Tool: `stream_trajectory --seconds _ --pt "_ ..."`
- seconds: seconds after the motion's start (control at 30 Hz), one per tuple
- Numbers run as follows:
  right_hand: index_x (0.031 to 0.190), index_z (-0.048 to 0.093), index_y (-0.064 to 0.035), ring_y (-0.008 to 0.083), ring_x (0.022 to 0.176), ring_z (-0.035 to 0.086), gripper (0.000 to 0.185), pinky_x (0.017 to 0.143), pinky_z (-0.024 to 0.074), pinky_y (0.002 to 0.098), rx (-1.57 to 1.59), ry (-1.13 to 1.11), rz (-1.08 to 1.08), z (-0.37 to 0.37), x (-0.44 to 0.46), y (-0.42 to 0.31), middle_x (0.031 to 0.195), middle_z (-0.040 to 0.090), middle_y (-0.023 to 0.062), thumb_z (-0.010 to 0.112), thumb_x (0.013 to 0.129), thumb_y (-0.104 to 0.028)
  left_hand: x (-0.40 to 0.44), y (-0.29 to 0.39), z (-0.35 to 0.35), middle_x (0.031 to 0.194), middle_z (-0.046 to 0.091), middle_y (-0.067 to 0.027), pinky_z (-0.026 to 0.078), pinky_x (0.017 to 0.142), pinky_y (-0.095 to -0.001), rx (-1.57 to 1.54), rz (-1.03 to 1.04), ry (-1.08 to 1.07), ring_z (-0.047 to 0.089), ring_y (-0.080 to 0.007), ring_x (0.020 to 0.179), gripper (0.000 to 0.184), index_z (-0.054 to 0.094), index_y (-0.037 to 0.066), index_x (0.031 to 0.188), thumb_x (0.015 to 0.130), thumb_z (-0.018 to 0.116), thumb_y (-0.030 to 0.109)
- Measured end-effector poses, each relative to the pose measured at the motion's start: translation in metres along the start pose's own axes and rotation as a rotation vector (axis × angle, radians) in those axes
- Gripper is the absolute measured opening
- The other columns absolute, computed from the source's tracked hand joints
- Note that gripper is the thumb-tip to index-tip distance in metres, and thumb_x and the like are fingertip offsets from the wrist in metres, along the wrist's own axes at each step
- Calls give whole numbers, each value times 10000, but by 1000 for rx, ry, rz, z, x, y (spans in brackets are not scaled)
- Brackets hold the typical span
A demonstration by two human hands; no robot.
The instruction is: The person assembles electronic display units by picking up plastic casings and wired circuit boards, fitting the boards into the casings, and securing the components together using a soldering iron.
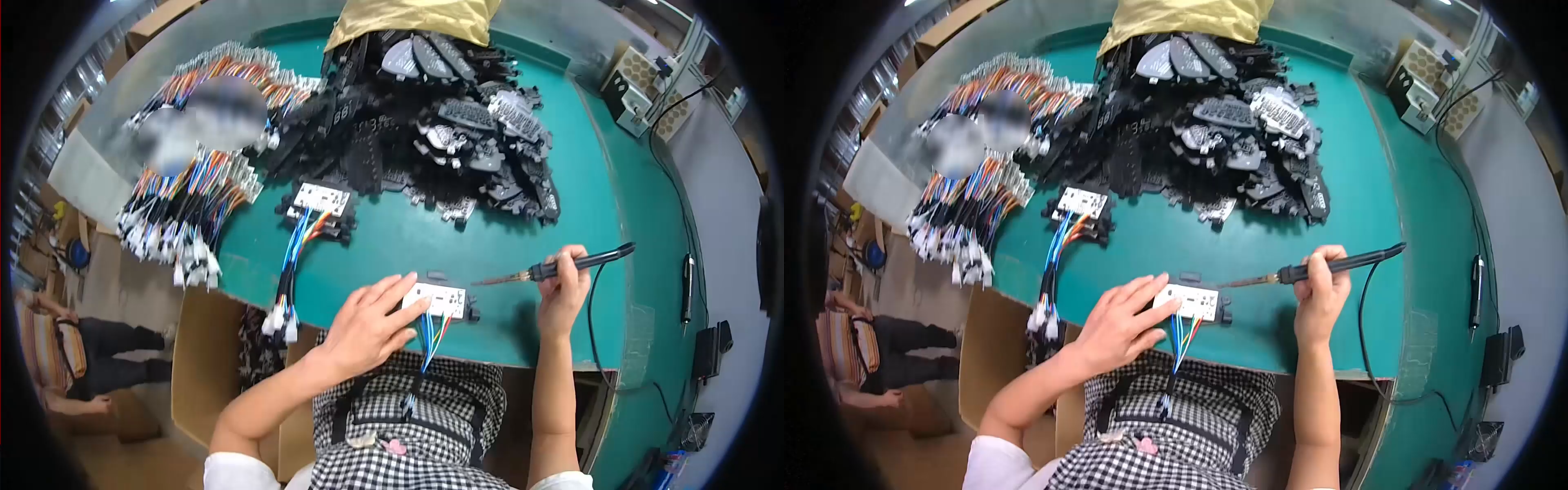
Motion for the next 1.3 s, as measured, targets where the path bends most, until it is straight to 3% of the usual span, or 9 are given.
stream_trajectory --seconds 0.23,0.3,0.4,0.63,0.77,0.83,0.87,0.97,1.3 --pt "808 430 -79 12 451 289 91 381 205 168 21 -15 -22 -4 0 0 643 436 -2 502 850 -117 3 11 -12 1230 447 -135 342 908 -417 67 -30 148 403 -306 1153 430 540 132 1148 741 646 224" --pt "808 432 -79 9 447 279 92 379 201 167 21 -34 -14 -3 0 1 660 444 2 504 849 -119 10 26 -9 1099 490 -112 326 885 -412 134 4 163 431 -279 1077 350 566 47 1009 754 620 282" --pt "818 436 -77 6 444 275 91 376 197 161 31 -15 -22 -4 0 1 687 456 11 510 850 -122 14 37 -1 948 548 -84 338 832 -392 326 -58 161 475 -239 959 417 563 15 969 731 627 351" --pt "855 461 -95 9 505 332 87 410 238 151 -58 23 17 -10 -4 3 692 441 -26 532 833 -140 8 54 8 979 532 -219 391 791 -434 381 -149 268 484 -317 902 571 560 60 1079 705 597 490" --pt "945 517 -81 -4 549 355 169 461 266 153 -114 142 43 -49 5 28 679 413 -68 545 848 -215 -1 49 19 1078 537 -191 349 901 -505 342 -222 305 490 -358 987 575 552 20 1087 751 542 487" --pt "1008 515 -59 33 656 432 224 548 359 168 -7 78 15 -70 28 52 743 459 -33 564 844 -203 -2 56 8 1107 498 -152 366 860 -491 348 -180 359 433 -343 1048 550 559 72 1067 658 611 437" --pt "692 431 -102 39 470 262 185 435 197 197 -183 155 40 -6 -5 -4 574 380 -48 508 844 -174 -4 56 2 1090 502 -138 360 863 -498 385 -184 386 432 -340 1043 618 556 67 1071 607 623 470" --pt "662 376 -120 40 462 244 222 432 183 198 -173 50 -11 5 -7 -12 550 312 -53 488 851 -152 -5 58 -2 1097 499 -133 337 899 -524 360 -160 435 431 -331 1052 747 532 54 1105 529 655 514" --pt "685 419 -102 49 468 271 176 437 202 199 -123 67 -23 8 -9 -17 553 338 -43 502 834 -146 -11 48 6 1158 477 -150 286 945 -574 159 -76 450 412 -360 1102 775 513 60 1140 545 662 535"
Point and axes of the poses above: each hand's wrist, its own x-axis towards the middle knuckle, its own z-axis out of the palm, y = z × x, the point moved 10 cm from there along x, towards the middle knuckle
